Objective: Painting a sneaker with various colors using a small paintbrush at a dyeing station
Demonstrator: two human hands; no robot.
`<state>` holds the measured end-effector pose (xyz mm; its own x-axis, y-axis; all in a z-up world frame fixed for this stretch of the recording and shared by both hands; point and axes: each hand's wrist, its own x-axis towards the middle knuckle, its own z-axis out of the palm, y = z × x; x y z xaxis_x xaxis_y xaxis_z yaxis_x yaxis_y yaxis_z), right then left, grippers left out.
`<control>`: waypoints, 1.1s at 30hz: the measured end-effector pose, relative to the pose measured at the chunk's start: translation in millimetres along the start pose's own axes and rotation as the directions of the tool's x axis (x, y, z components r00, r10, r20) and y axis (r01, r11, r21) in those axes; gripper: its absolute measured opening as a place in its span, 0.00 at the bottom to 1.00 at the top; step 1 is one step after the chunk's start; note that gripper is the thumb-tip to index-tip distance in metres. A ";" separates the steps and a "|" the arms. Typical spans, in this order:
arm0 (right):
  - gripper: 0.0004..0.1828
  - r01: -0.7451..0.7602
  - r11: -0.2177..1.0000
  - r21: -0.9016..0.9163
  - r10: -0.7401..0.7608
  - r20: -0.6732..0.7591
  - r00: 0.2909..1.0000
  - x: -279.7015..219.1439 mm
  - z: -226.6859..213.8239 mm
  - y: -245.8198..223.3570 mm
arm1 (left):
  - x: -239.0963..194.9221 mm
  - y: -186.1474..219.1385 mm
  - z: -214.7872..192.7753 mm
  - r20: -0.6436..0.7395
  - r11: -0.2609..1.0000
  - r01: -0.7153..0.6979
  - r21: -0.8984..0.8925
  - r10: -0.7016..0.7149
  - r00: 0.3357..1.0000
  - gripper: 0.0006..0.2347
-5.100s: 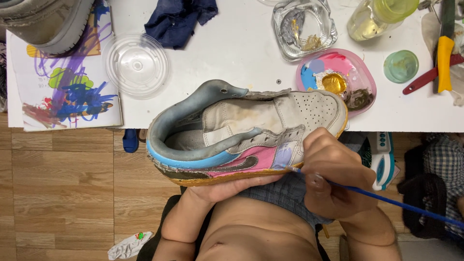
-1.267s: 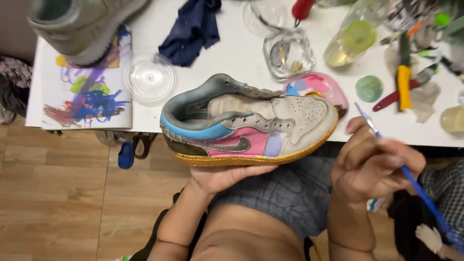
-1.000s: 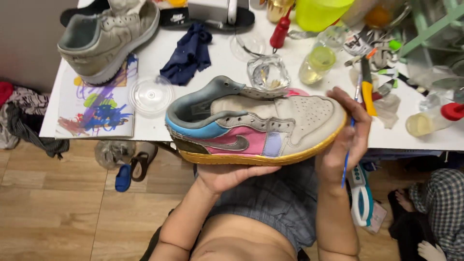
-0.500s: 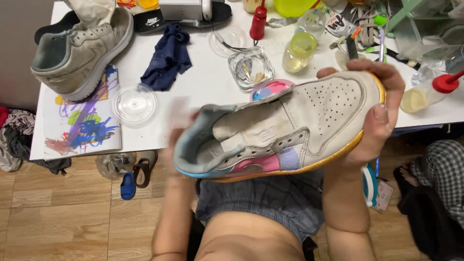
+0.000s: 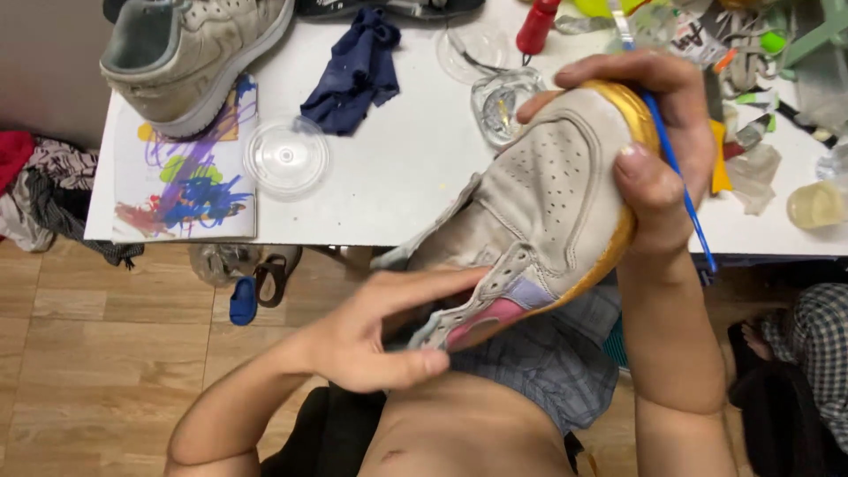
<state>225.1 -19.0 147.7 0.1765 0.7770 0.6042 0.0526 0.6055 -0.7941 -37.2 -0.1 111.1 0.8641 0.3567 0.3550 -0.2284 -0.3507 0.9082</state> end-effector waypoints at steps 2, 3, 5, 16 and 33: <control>0.29 -0.125 0.989 0.081 0.117 0.095 0.989 0.2 7.0 6.5 | -20.1 -10.2 15.4 0.037 0.982 0.031 -0.188 -0.024 0.999 0.33; 0.29 -0.138 0.987 0.083 0.130 0.098 0.987 -2.3 11.5 11.8 | -30.3 -14.7 26.7 0.031 0.980 0.038 -0.196 -0.033 0.999 0.33; 0.28 -0.254 0.940 0.228 0.219 0.168 0.961 -6.0 20.8 21.9 | -50.1 -22.9 49.6 -0.043 0.782 0.098 -0.616 -0.158 0.987 0.33; 0.28 -0.502 0.841 0.201 0.412 0.363 0.835 -14.2 37.3 27.5 | -104.1 -70.6 114.3 -0.217 0.536 -0.117 -0.836 -0.127 0.968 0.34; 0.18 -0.096 0.925 -0.368 0.052 -0.126 0.991 -55.9 -104.0 46.9 | -108.4 -68.2 140.6 -0.217 0.012 -0.235 -0.972 -0.433 0.875 0.38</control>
<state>319.9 -51.9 69.9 0.3014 0.7799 0.5486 0.3930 0.4226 -0.8166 -52.2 -136.6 -20.5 0.7574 0.6520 -0.0348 -0.6419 0.7533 0.1429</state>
